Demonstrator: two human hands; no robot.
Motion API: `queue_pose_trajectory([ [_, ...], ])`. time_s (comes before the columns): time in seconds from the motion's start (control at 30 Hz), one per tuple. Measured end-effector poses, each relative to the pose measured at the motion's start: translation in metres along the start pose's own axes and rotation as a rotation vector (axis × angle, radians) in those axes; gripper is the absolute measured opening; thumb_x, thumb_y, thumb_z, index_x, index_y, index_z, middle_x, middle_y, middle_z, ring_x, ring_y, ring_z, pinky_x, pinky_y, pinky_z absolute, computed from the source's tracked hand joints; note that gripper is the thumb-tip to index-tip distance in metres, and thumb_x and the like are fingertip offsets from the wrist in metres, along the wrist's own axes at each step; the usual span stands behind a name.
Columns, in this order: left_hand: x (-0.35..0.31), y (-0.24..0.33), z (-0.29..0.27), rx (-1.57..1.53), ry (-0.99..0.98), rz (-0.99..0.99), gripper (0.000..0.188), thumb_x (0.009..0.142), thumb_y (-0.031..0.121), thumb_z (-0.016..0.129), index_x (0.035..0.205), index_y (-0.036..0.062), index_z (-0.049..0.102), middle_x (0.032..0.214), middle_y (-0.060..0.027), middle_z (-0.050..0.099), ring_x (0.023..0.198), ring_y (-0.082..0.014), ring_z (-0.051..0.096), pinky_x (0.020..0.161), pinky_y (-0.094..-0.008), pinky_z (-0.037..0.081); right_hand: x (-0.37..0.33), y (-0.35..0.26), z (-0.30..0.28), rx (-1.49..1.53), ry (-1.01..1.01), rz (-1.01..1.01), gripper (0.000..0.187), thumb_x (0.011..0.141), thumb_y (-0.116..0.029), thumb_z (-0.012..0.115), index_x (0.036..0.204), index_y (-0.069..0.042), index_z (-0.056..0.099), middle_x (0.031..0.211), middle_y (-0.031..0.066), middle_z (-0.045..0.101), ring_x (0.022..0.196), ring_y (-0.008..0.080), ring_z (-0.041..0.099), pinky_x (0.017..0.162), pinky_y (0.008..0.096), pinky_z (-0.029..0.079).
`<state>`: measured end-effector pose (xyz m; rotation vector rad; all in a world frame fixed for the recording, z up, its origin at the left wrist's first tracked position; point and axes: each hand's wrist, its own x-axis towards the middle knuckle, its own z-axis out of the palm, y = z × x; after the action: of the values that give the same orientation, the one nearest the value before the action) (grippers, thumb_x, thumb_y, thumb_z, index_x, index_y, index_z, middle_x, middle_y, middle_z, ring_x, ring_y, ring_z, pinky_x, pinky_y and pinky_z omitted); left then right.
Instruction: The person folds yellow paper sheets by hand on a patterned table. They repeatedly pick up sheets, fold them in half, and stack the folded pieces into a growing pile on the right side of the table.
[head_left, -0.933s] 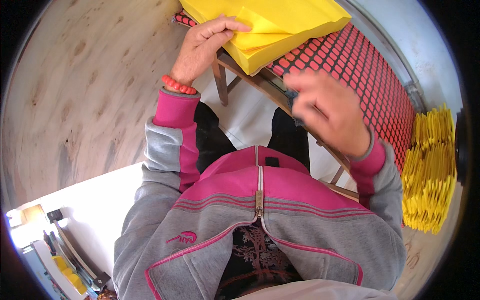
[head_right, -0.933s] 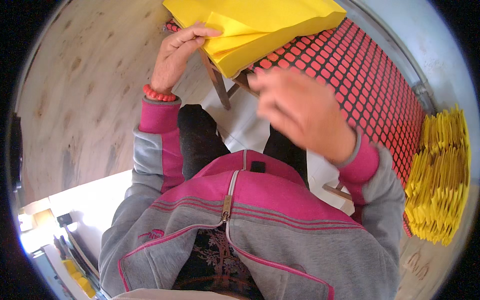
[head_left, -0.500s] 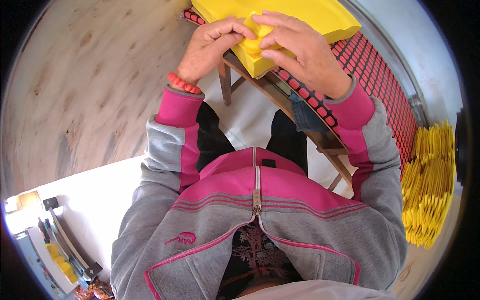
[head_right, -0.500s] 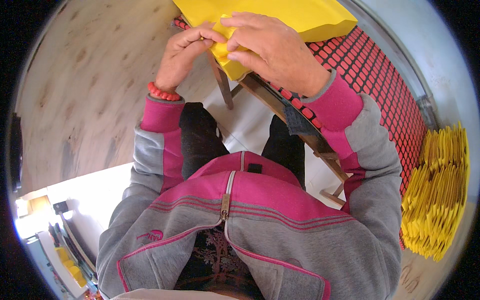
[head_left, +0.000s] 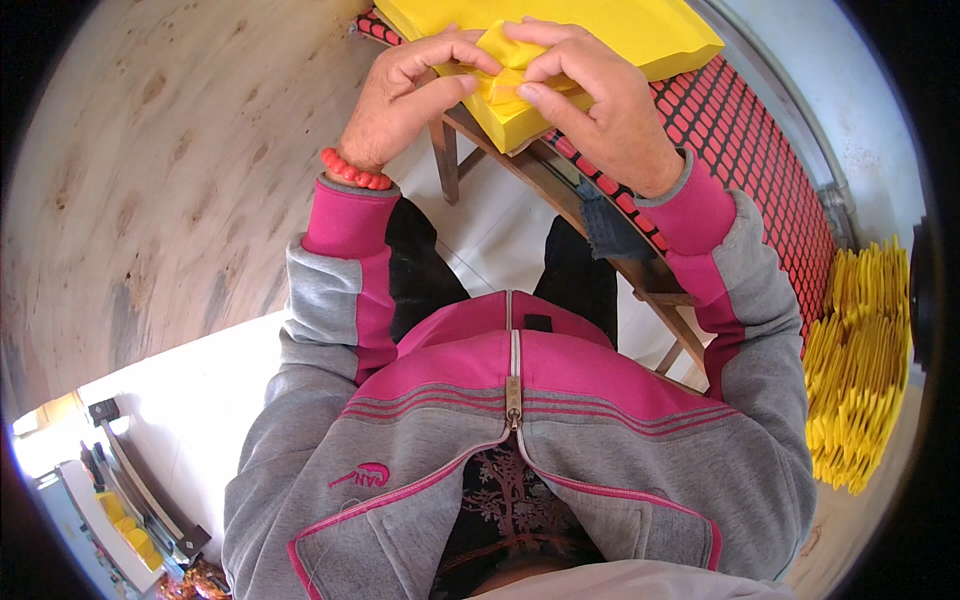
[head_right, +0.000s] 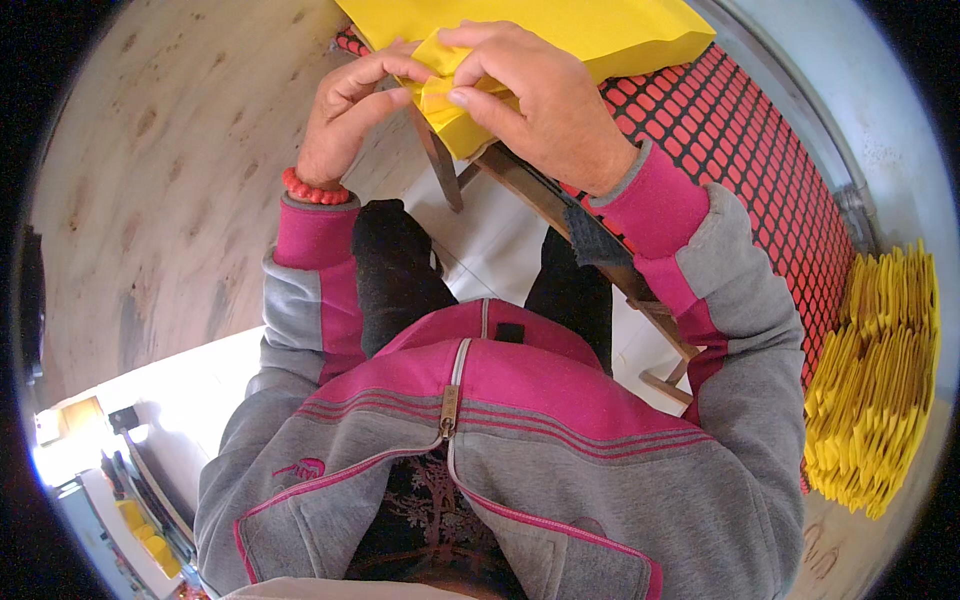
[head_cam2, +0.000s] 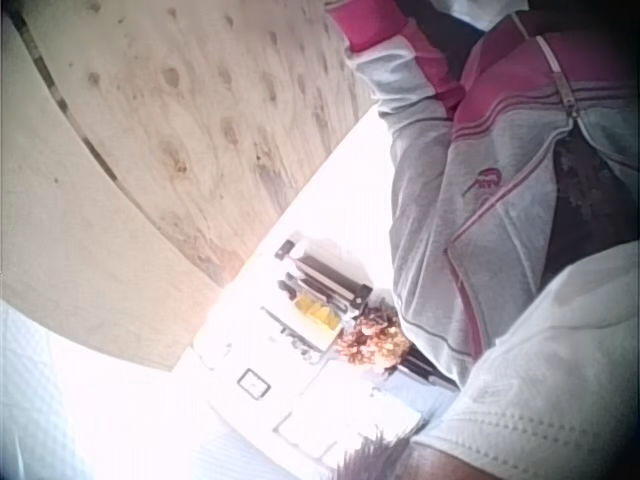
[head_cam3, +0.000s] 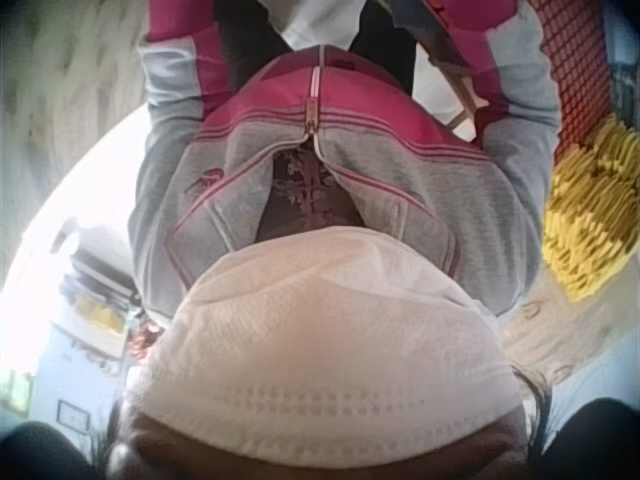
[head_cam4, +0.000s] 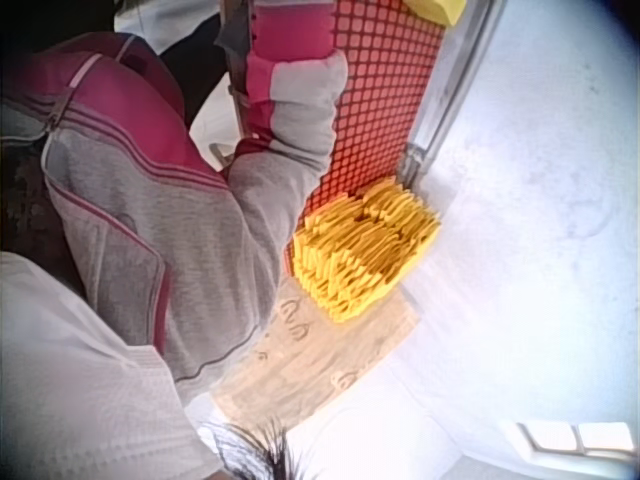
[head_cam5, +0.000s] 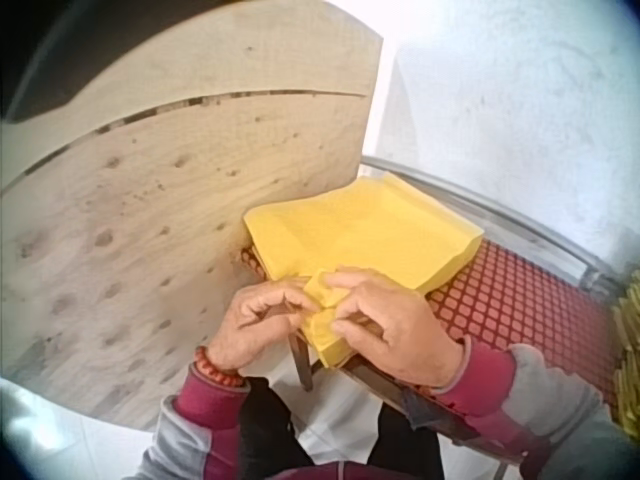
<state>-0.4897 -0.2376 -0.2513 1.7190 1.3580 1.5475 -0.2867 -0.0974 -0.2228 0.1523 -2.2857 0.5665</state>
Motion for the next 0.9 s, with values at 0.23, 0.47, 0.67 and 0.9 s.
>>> queue_pose_trajectory([
  [0.23, 0.008, -0.01, 0.005, 0.007, 0.06, 0.186, 0.006, 0.096, 0.007, 0.068, 0.103, 0.0064, 0.069, 0.098, 0.0026, 0.068, 0.07, -0.0033, 0.06, 0.057, -0.0193, 0.046, 0.002, -0.004, 0.005, -0.056, 0.112, -0.015, 0.014, 0.09, -0.011, 0.072, 0.099, -0.003, 0.065, 0.125, 0.016, 0.069, 0.107, 0.0309, 0.068, 0.09, 0.0356, 0.054],
  [0.47, 0.007, -0.017, 0.013, -0.13, 0.207, 0.091, 0.007, 0.099, 0.005, 0.066, 0.106, 0.0027, 0.065, 0.106, -0.0009, 0.07, 0.096, -0.0071, 0.063, 0.079, -0.0234, 0.051, 0.004, -0.015, -0.005, -0.222, 0.07, -0.082, 0.02, 0.084, -0.01, 0.076, 0.1, 0.0, 0.068, 0.133, 0.0265, 0.062, 0.124, 0.0413, 0.06, 0.102, 0.0436, 0.05],
  [0.67, 0.007, -0.022, 0.01, -0.187, 0.242, 0.061, 0.013, 0.099, -0.001, 0.064, 0.112, 0.0015, 0.061, 0.11, -0.0028, 0.068, 0.107, -0.0106, 0.064, 0.094, -0.0258, 0.051, 0.005, -0.008, -0.004, -0.187, 0.011, -0.087, 0.016, 0.086, -0.01, 0.074, 0.098, -0.001, 0.067, 0.133, 0.0286, 0.062, 0.126, 0.0451, 0.058, 0.107, 0.0472, 0.046],
  [0.9, 0.0, -0.007, 0.005, -0.149, 0.115, 0.049, 0.006, 0.099, 0.004, 0.064, 0.103, 0.0033, 0.067, 0.115, -0.0044, 0.072, 0.092, -0.0063, 0.064, 0.061, -0.0213, 0.054, 0.001, -0.004, -0.002, -0.012, 0.03, 0.046, 0.016, 0.086, -0.008, 0.076, 0.094, -0.001, 0.064, 0.127, 0.0284, 0.065, 0.123, 0.043, 0.061, 0.106, 0.0473, 0.047],
])
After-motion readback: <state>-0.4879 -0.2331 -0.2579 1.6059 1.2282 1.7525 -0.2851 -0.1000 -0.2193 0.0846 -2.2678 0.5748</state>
